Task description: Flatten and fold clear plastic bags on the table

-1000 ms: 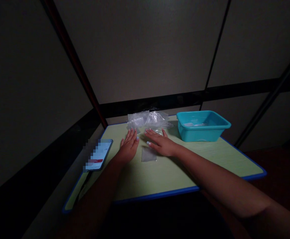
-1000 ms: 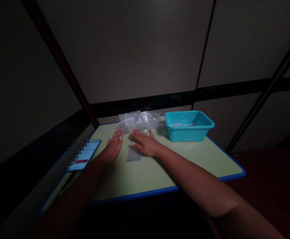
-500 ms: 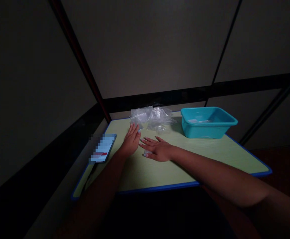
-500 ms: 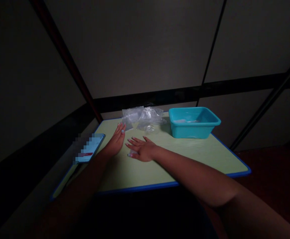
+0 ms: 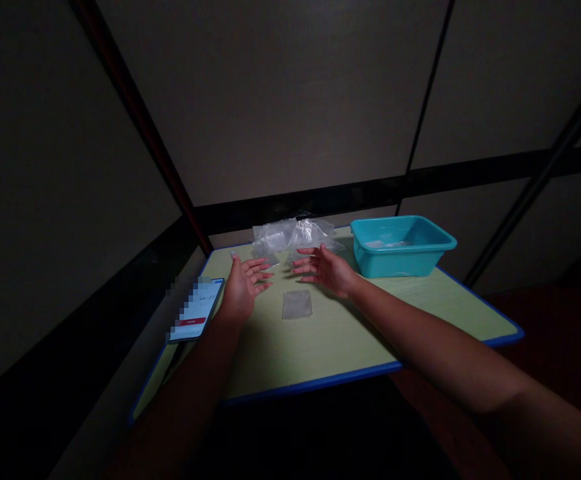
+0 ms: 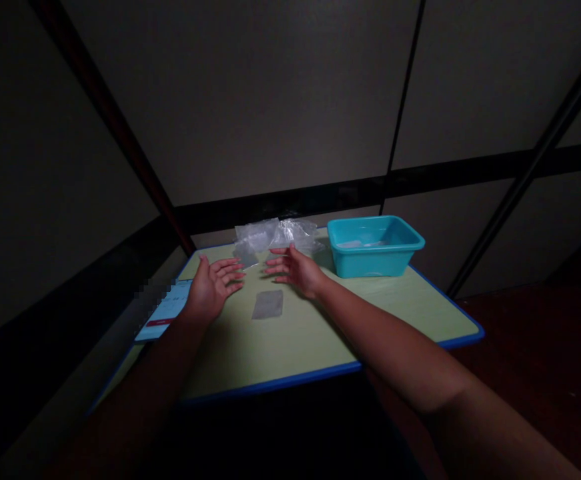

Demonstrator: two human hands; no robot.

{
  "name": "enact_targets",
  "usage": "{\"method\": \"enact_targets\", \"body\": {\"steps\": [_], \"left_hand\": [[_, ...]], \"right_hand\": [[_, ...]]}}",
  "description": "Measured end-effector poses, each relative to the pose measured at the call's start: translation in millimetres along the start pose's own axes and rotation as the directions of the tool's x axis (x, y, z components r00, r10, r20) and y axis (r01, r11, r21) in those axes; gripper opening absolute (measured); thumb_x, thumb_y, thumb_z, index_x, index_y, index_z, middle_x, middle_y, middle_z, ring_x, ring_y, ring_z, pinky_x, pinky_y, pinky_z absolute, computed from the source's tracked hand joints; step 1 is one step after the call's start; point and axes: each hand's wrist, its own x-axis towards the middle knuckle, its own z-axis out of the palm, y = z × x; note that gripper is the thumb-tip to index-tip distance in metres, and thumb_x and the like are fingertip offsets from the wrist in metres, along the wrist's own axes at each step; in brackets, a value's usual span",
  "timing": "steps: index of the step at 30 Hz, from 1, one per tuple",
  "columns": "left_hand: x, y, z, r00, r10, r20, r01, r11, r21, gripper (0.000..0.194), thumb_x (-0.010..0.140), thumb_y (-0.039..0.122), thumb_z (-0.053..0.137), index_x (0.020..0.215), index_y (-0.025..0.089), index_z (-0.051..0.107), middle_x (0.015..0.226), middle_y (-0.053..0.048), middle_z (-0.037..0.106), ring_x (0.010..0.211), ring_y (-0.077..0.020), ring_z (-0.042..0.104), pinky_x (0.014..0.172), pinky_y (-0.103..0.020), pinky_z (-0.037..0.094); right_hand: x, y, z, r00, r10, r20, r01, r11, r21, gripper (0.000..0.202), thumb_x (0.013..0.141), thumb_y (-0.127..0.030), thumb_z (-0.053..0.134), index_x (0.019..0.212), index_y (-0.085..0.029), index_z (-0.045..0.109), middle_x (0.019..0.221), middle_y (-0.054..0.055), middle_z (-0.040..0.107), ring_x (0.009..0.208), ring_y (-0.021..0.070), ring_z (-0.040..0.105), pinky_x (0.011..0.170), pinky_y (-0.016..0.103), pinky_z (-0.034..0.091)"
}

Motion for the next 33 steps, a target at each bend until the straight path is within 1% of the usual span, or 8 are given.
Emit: {"method": "enact_targets", "body": {"steps": [3,6,9,13,24,28,30,33], "left_hand": [[-2,9,-3.0,0.989,-0.13,0.074,0.146,0.949,-0.279,0.063,0.089,0.062,0.019,0.076,0.014,0.059,0.067,-0.007,0.059,0.052,-0.0153,0.054,0.043,-0.025,0.04],[-5,13,-4.8,0.968,-0.151,0.202,0.22,0.896,-0.385,0.055,0.087,0.062,0.027,0.063,0.017,0.049,0.052,0.0,0.045,0.041,-0.0113,0.043,0.036,-0.021,0.03],[-7,15,-4.6,0.957,-0.116,0.267,0.229,0.865,-0.446,0.049,0.091,0.049,0.037,0.052,0.019,0.034,0.044,0.006,0.028,0.034,-0.0079,0.03,0.034,-0.019,0.021],[-8,17,-2.6,0.971,-0.063,0.23,0.175,0.844,-0.507,0.049,0.092,0.036,0.042,0.05,0.019,0.025,0.042,0.008,0.018,0.032,-0.0066,0.023,0.033,-0.019,0.016],[-8,15,-1.7,0.963,-0.069,0.26,0.186,0.869,-0.459,0.052,0.094,0.044,0.036,0.05,0.018,0.027,0.039,0.008,0.019,0.03,-0.005,0.024,0.033,-0.018,0.016],[-9,16,-1.3,0.958,-0.096,0.27,0.211,0.873,-0.44,0.053,0.093,0.046,0.039,0.049,0.018,0.029,0.04,0.008,0.021,0.03,-0.0052,0.024,0.032,-0.017,0.018],[-10,16,-0.3,0.933,-0.135,0.333,0.265,0.884,-0.386,0.052,0.092,0.048,0.037,0.049,0.018,0.034,0.04,0.007,0.024,0.03,-0.0059,0.027,0.032,-0.017,0.02],[-14,11,3.2,0.839,-0.224,0.496,0.357,0.914,-0.192,0.051,0.09,0.054,0.034,0.059,0.017,0.049,0.046,0.002,0.04,0.037,-0.0104,0.041,0.036,-0.021,0.032]], "right_hand": [[-2,-2,3,0.994,0.061,0.086,-0.074,0.986,0.149,0.05,0.095,-0.048,0.02,0.103,-0.016,0.057,0.086,0.008,0.065,0.077,0.0192,0.063,0.069,0.038,0.05],[-3,-5,1,0.989,0.09,0.117,-0.115,0.967,0.225,0.049,0.096,-0.045,0.02,0.096,-0.015,0.058,0.075,0.005,0.063,0.064,0.016,0.06,0.058,0.032,0.05],[-4,-8,-4,0.988,0.093,0.127,-0.125,0.954,0.271,0.051,0.096,-0.046,0.02,0.086,-0.015,0.059,0.066,0.003,0.059,0.055,0.0135,0.055,0.05,0.027,0.046],[-3,-6,-7,0.977,0.116,0.181,-0.16,0.955,0.248,0.063,0.093,-0.056,0.015,0.079,-0.014,0.06,0.062,0.003,0.058,0.051,0.0139,0.054,0.046,0.027,0.043],[-5,-6,-4,0.955,0.164,0.248,-0.219,0.951,0.217,0.07,0.09,-0.061,0.008,0.083,-0.014,0.06,0.066,0.005,0.058,0.056,0.0151,0.054,0.052,0.028,0.044],[-7,-3,3,0.953,0.184,0.241,-0.237,0.947,0.215,0.067,0.09,-0.061,0.009,0.096,-0.015,0.058,0.076,0.007,0.062,0.072,0.0188,0.059,0.063,0.034,0.048],[-7,0,6,0.951,0.216,0.219,-0.26,0.946,0.195,0.066,0.09,-0.063,0.011,0.103,-0.017,0.056,0.082,0.008,0.063,0.08,0.0199,0.061,0.068,0.035,0.049],[-6,3,9,0.943,0.278,0.184,-0.309,0.936,0.168,0.066,0.089,-0.064,0.012,0.107,-0.017,0.054,0.083,0.009,0.064,0.08,0.0186,0.062,0.069,0.032,0.048]]}}
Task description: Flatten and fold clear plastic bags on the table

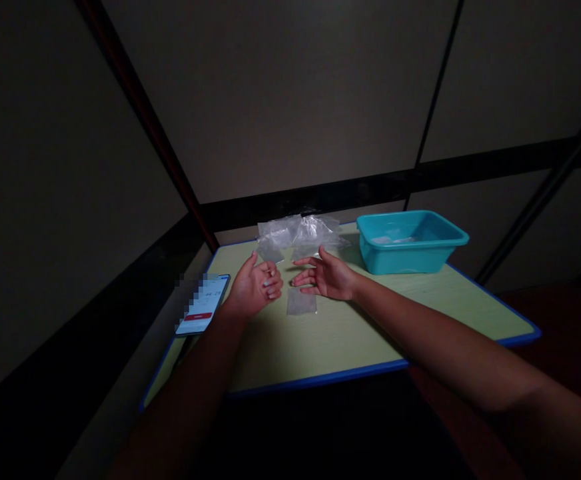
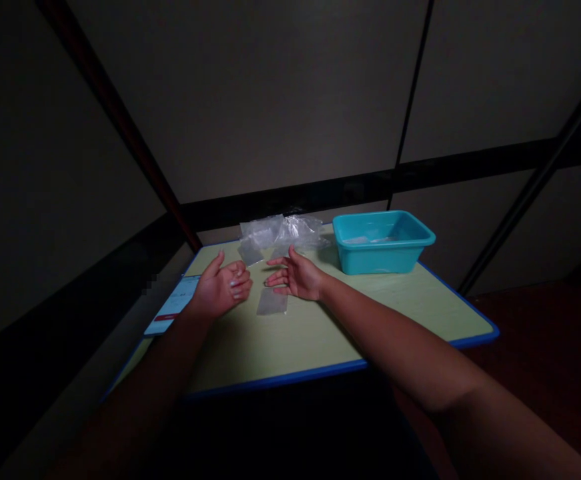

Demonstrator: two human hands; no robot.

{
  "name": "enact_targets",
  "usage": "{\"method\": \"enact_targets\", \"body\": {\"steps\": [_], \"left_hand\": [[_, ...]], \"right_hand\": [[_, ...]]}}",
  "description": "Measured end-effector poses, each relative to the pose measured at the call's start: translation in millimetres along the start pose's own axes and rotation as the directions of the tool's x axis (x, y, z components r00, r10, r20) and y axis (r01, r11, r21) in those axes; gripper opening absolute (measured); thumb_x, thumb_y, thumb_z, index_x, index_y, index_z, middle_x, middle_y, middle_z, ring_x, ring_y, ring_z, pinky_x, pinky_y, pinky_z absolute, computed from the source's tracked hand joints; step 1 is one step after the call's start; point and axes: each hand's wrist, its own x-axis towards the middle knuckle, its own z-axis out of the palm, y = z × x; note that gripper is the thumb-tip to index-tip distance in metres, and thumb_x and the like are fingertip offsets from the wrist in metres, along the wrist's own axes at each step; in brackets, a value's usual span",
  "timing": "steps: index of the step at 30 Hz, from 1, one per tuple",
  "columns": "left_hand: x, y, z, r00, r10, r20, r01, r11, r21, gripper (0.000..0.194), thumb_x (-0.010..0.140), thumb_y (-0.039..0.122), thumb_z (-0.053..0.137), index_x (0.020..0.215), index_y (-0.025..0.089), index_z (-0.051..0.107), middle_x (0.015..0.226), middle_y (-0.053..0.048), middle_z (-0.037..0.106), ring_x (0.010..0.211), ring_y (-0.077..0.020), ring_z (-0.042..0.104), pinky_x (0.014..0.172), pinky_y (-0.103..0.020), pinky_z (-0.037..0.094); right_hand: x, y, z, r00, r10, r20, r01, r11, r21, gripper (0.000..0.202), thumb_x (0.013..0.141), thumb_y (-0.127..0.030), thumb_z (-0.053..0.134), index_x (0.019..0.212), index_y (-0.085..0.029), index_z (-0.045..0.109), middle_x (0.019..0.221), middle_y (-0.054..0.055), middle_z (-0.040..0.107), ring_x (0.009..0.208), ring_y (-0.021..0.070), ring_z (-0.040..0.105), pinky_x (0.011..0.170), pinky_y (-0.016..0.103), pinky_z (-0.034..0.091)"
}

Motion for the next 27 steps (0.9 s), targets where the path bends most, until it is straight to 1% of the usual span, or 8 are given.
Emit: {"method": "enact_targets", "body": {"steps": [2,4,8,13,17,20,23,27], "left_hand": [[0,-7,2.4,0.995,-0.065,0.073,0.056,0.992,0.115,0.051,0.087,0.057,0.036,0.067,0.015,0.056,0.056,-0.004,0.053,0.048,-0.0157,0.054,0.046,-0.027,0.043],[1,-13,4.8,0.991,-0.076,0.114,0.053,0.981,0.188,0.051,0.086,0.056,0.038,0.071,0.013,0.058,0.067,-0.01,0.061,0.063,-0.0207,0.062,0.062,-0.034,0.049],[2,-19,7.0,0.985,-0.075,0.153,0.045,0.981,0.188,0.057,0.086,0.059,0.034,0.084,0.009,0.062,0.087,-0.018,0.067,0.092,-0.0271,0.063,0.091,-0.041,0.041],[3,-25,3.8,0.945,-0.223,0.238,0.172,0.961,0.215,0.073,0.083,0.069,0.028,0.103,0.006,0.059,0.109,-0.024,0.063,0.11,-0.0329,0.057,0.099,-0.046,0.033],[4,-31,2.9,0.907,-0.314,0.282,0.246,0.936,0.251,0.075,0.082,0.07,0.029,0.118,0.009,0.053,0.119,-0.022,0.059,0.118,-0.0326,0.051,0.102,-0.047,0.029],[3,-27,4.4,0.947,-0.222,0.231,0.178,0.964,0.198,0.078,0.08,0.072,0.03,0.12,0.009,0.052,0.116,-0.023,0.061,0.116,-0.034,0.053,0.099,-0.048,0.032],[1,-17,3.9,0.996,-0.015,0.092,0.007,0.996,0.088,0.076,0.08,0.071,0.03,0.113,0.008,0.056,0.101,-0.021,0.065,0.099,-0.0326,0.061,0.089,-0.049,0.041],[2,-4,-3.9,0.983,0.161,-0.086,-0.166,0.985,-0.053,0.064,0.085,0.064,0.029,0.103,0.012,0.06,0.084,-0.012,0.064,0.076,-0.0233,0.062,0.069,-0.04,0.05]], "right_hand": [[1,1,0,1.0,0.023,-0.016,-0.022,1.0,0.004,0.067,0.089,-0.063,0.01,0.108,-0.017,0.054,0.082,0.009,0.064,0.077,0.0178,0.062,0.068,0.03,0.048],[2,1,1,0.999,0.02,-0.025,-0.019,1.0,0.016,0.068,0.089,-0.064,0.008,0.108,-0.017,0.053,0.081,0.008,0.064,0.075,0.0178,0.061,0.066,0.03,0.048],[2,0,1,1.0,-0.008,-0.029,0.009,0.999,0.035,0.074,0.086,-0.067,0.003,0.111,-0.018,0.053,0.076,0.005,0.061,0.065,0.0174,0.058,0.058,0.03,0.046],[5,0,-2,0.999,-0.021,-0.04,0.022,1.0,0.015,0.081,0.083,-0.069,-0.003,0.115,-0.018,0.051,0.075,0.005,0.058,0.059,0.0167,0.053,0.049,0.027,0.042],[8,1,-3,0.999,-0.019,-0.046,0.019,1.0,-0.002,0.082,0.082,-0.071,-0.002,0.113,-0.019,0.052,0.072,0.003,0.057,0.054,0.0152,0.051,0.047,0.026,0.041],[9,2,-3,0.999,-0.028,-0.045,0.028,1.0,0.008,0.081,0.082,-0.072,-0.001,0.112,-0.019,0.052,0.069,0.002,0.056,0.054,0.0157,0.052,0.048,0.027,0.043],[8,3,-2,0.999,-0.034,-0.032,0.034,0.999,0.018,0.08,0.083,-0.07,-0.002,0.112,-0.019,0.052,0.07,0.002,0.057,0.06,0.0168,0.057,0.056,0.031,0.048],[6,1,-1,0.998,-0.049,-0.035,0.049,0.998,0.025,0.08,0.083,-0.069,-0.003,0.111,-0.019,0.053,0.075,0.005,0.06,0.069,0.019,0.061,0.066,0.036,0.049]]}}
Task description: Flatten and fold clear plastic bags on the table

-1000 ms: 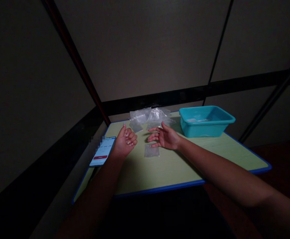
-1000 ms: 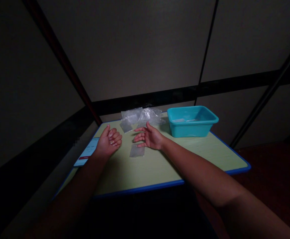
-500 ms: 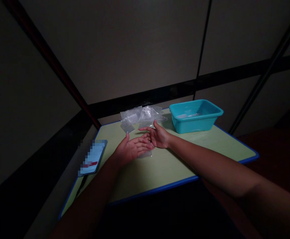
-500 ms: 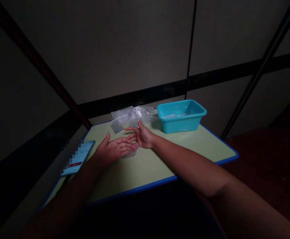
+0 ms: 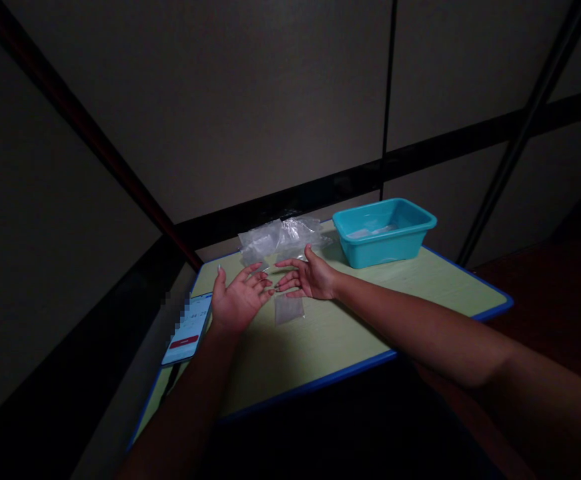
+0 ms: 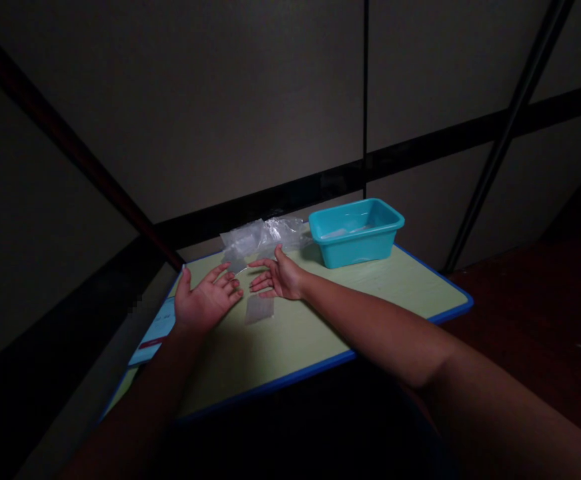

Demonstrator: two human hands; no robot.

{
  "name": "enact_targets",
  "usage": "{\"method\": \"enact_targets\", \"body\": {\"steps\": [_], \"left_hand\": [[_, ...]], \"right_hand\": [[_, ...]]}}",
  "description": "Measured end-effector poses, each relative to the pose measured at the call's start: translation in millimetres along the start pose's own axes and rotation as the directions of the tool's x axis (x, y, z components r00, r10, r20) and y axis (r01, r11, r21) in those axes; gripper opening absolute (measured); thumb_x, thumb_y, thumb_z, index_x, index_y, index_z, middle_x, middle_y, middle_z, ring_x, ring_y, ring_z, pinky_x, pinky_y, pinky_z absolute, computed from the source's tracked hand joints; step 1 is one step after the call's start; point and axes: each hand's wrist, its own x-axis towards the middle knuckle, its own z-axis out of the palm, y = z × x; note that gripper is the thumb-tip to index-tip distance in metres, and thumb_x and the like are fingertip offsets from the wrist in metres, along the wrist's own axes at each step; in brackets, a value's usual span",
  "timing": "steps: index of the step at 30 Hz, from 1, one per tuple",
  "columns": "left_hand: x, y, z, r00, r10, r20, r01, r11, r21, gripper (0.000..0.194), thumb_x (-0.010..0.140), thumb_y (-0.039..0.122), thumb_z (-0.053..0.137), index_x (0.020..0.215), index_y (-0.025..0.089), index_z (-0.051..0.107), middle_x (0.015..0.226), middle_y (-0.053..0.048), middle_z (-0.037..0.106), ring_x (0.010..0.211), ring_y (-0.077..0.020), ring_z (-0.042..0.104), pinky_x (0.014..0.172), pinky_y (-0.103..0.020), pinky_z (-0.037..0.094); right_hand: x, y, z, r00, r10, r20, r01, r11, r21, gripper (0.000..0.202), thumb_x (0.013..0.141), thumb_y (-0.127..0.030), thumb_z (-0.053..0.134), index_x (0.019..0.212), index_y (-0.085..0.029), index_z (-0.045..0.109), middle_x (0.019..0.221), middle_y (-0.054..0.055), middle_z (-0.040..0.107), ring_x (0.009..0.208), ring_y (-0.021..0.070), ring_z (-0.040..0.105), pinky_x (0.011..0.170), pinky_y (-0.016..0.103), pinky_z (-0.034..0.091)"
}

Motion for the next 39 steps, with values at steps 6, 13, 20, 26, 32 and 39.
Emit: {"method": "enact_targets", "body": {"steps": [6,13,20,26,32,39], "left_hand": [[2,8,-6.3,0.995,0.019,-0.097,-0.023,0.999,-0.048,0.055,0.086,0.062,0.031,0.081,0.016,0.059,0.062,-0.001,0.049,0.049,-0.0123,0.047,0.043,-0.024,0.037],[-8,12,2.9,0.998,-0.052,-0.045,0.049,0.997,-0.056,0.059,0.082,0.07,0.029,0.073,0.018,0.054,0.054,0.003,0.038,0.044,-0.0113,0.04,0.039,-0.023,0.033],[-7,17,0.4,0.999,0.04,-0.026,-0.041,0.998,-0.038,0.053,0.086,0.064,0.029,0.063,0.019,0.046,0.053,0.003,0.035,0.044,-0.0103,0.038,0.04,-0.023,0.032],[-1,8,-4.3,0.994,0.107,-0.026,-0.093,0.943,0.32,0.045,0.082,0.057,0.046,0.057,0.02,0.047,0.053,0.003,0.038,0.047,-0.0119,0.041,0.043,-0.022,0.034],[1,-12,-22.7,0.956,0.202,0.212,-0.258,0.237,0.937,0.033,0.058,0.038,0.079,0.086,0.025,0.07,0.119,-0.009,0.058,0.128,-0.0327,0.033,0.106,-0.044,0.026],[-4,-7,-22.9,0.959,-0.267,0.091,-0.187,-0.359,0.915,0.073,0.075,0.061,0.055,0.138,0.029,0.039,0.155,-0.007,0.002,0.138,-0.0322,-0.015,0.11,-0.049,0.007]], "right_hand": [[-5,-12,-2,0.995,-0.104,0.0,0.104,0.993,0.058,0.083,0.082,-0.069,-0.005,0.107,-0.016,0.054,0.079,0.01,0.064,0.079,0.0233,0.063,0.073,0.043,0.048],[-8,-17,-6,0.992,-0.106,0.063,0.103,0.994,0.036,0.086,0.083,-0.069,-0.006,0.106,-0.014,0.056,0.082,0.011,0.065,0.078,0.0235,0.062,0.071,0.046,0.048],[-3,-12,-9,0.992,-0.12,0.046,0.124,0.988,-0.087,0.081,0.087,-0.065,0.0,0.099,-0.013,0.061,0.082,0.011,0.064,0.077,0.0217,0.061,0.069,0.04,0.049],[0,-9,-13,0.855,-0.519,-0.01,0.358,0.603,-0.713,0.043,0.084,-0.058,0.043,0.094,-0.022,0.064,0.107,0.009,0.061,0.107,0.0253,0.052,0.096,0.048,0.036],[-14,-9,-9,0.964,-0.206,0.17,0.172,-0.006,-0.985,0.061,0.074,-0.051,0.063,0.129,-0.028,0.052,0.15,0.01,0.025,0.138,0.0357,0.012,0.105,0.062,0.001],[-24,-12,8,0.993,0.113,-0.028,0.006,-0.296,-0.955,0.086,0.079,-0.057,0.053,0.147,-0.022,0.014,0.153,0.011,-0.006,0.138,0.034,-0.01,0.103,0.065,-0.001]]}}
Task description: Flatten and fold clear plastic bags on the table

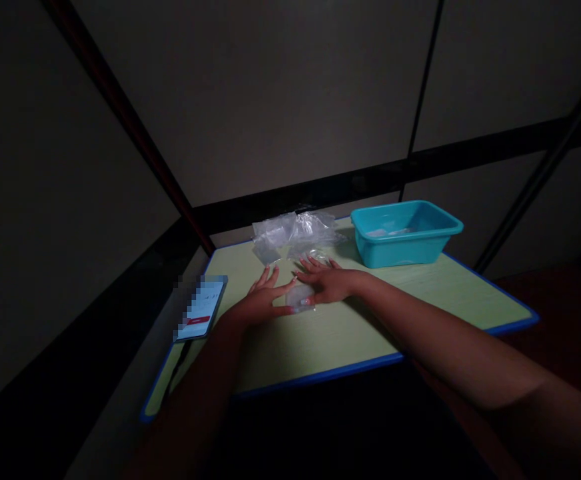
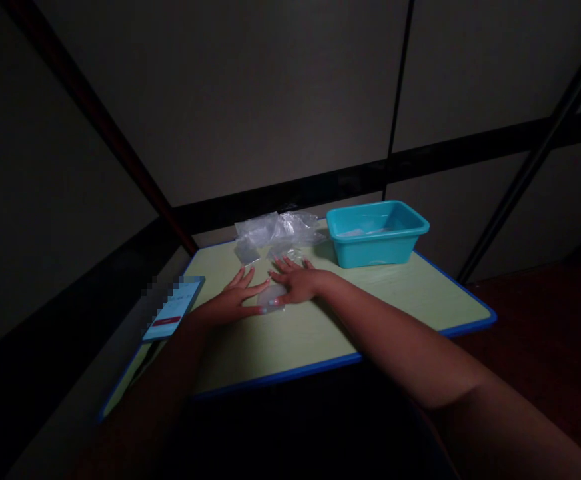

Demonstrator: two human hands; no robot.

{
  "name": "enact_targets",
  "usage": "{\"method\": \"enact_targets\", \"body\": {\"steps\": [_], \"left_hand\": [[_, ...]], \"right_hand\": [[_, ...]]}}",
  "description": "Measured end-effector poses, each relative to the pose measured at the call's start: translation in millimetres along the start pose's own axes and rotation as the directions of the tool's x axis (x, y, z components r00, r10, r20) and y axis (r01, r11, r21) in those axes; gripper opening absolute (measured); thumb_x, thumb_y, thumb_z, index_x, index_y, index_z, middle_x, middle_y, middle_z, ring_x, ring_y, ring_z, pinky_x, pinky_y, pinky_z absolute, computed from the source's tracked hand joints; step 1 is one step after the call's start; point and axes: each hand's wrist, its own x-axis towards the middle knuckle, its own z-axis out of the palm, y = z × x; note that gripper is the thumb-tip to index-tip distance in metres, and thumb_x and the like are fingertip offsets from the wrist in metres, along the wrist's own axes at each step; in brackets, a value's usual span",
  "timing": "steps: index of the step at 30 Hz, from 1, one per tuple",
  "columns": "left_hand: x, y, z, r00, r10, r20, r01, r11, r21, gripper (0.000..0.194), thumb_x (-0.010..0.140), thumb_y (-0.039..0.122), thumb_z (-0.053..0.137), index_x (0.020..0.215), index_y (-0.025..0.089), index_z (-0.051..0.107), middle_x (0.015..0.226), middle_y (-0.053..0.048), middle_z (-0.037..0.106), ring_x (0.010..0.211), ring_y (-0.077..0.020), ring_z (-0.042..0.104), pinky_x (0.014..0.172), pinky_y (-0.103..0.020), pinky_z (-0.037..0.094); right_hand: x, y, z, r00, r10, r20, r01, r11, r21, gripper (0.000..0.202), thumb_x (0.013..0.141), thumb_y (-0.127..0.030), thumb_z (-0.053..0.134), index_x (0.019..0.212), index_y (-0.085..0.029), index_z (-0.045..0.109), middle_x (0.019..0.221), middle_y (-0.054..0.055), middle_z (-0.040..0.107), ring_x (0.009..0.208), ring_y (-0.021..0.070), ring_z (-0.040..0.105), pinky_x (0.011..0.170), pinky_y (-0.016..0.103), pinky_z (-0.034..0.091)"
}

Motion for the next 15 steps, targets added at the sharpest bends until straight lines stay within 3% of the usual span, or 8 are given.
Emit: {"method": "enact_targets", "body": {"steps": [5,10,15], "left_hand": [[1.0,0.2,1.0,0.997,-0.008,0.074,0.002,0.997,0.079,0.076,0.077,0.061,0.053,0.142,0.03,0.031,0.154,-0.007,-0.002,0.136,-0.0323,-0.018,0.11,-0.049,0.01],[2.1,-2.1,2.8,0.997,-0.039,0.065,0.032,0.995,0.096,0.082,0.075,0.065,0.052,0.144,0.029,0.026,0.153,-0.01,0.0,0.136,-0.0349,-0.016,0.109,-0.051,0.012],[2.8,2.5,3.5,0.998,-0.06,0.017,0.058,0.992,0.111,0.071,0.083,0.062,0.042,0.144,0.029,0.025,0.153,-0.011,0.0,0.137,-0.0346,-0.014,0.108,-0.052,0.012]], "right_hand": [[-1.1,-5.1,0.0,0.998,0.038,0.056,-0.038,0.999,-0.006,0.088,0.077,-0.059,0.055,0.147,-0.024,0.014,0.153,0.01,-0.009,0.137,0.0344,-0.012,0.104,0.064,-0.001],[0.7,-4.2,-0.6,0.995,0.037,0.094,-0.038,0.999,0.01,0.09,0.076,-0.059,0.056,0.147,-0.024,0.012,0.152,0.012,-0.009,0.138,0.0347,-0.009,0.102,0.066,-0.002],[1.1,-5.4,-1.3,0.989,0.062,0.131,-0.06,0.998,-0.023,0.094,0.076,-0.06,0.056,0.147,-0.025,0.006,0.152,0.012,-0.011,0.138,0.0325,-0.011,0.103,0.065,-0.003]]}}
